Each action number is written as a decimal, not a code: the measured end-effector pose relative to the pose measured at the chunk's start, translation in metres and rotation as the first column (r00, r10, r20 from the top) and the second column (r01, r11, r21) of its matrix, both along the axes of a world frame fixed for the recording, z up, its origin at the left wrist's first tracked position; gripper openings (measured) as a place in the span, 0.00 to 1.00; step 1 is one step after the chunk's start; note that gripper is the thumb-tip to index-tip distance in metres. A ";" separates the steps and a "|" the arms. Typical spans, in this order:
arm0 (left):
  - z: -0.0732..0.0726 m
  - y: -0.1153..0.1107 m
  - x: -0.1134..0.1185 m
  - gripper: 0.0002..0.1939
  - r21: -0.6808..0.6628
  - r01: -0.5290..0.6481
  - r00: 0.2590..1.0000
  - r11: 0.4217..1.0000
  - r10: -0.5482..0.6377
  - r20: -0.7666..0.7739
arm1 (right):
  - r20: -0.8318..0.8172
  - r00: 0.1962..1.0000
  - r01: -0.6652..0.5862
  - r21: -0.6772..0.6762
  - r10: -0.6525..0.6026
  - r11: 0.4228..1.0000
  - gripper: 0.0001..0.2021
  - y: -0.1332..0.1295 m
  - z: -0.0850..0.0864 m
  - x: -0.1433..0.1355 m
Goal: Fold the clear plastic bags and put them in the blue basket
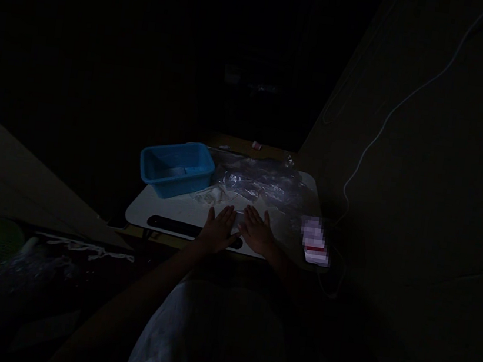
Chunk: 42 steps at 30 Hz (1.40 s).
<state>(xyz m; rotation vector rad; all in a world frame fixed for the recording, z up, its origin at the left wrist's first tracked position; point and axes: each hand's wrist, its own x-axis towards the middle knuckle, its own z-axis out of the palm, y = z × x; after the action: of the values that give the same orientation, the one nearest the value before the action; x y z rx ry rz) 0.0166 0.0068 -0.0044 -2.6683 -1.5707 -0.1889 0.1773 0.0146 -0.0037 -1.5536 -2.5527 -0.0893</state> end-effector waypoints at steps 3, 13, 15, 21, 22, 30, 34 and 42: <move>0.000 0.000 0.000 0.31 0.005 0.000 1.000 1.000 0.000 0.000 | 0.009 1.000 -0.003 0.021 0.003 1.000 0.26 -0.001 -0.002 0.000; -0.002 0.001 -0.001 0.32 0.006 0.000 1.000 1.000 0.000 0.005 | -0.081 0.997 0.000 -0.056 -0.005 0.998 0.24 0.005 -0.003 0.005; -0.002 0.001 -0.002 0.32 0.008 0.005 1.000 1.000 -0.005 0.009 | -0.097 0.995 0.019 -0.071 -0.026 0.997 0.24 0.007 0.000 0.006; -0.002 0.001 -0.003 0.31 0.009 0.009 1.000 1.000 -0.009 -0.004 | -0.042 0.999 -0.023 0.018 0.024 1.000 0.25 0.004 0.006 -0.005; -0.002 0.001 -0.003 0.31 0.008 0.012 1.000 1.000 -0.012 -0.004 | -0.026 0.999 -0.039 0.028 0.040 0.999 0.25 0.003 0.006 -0.007; -0.009 0.003 -0.006 0.32 0.052 0.044 0.999 0.998 -0.045 0.015 | 0.019 0.995 -0.094 0.059 0.093 0.994 0.26 0.000 -0.001 -0.009; -0.010 0.001 -0.009 0.33 0.079 0.098 0.995 0.992 -0.101 0.028 | 0.021 0.995 -0.097 0.056 0.096 0.994 0.25 0.000 -0.002 -0.009; -0.011 -0.006 -0.015 0.30 0.095 0.201 0.979 0.975 -0.204 0.021 | 0.023 0.996 -0.088 0.069 0.086 0.994 0.25 -0.001 0.000 -0.010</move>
<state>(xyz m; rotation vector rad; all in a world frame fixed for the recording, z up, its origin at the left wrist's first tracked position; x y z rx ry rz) 0.0018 0.0007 -0.0154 -2.7617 -1.2602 -0.3031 0.1678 0.0140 -0.0037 -1.4221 -2.5991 -0.1824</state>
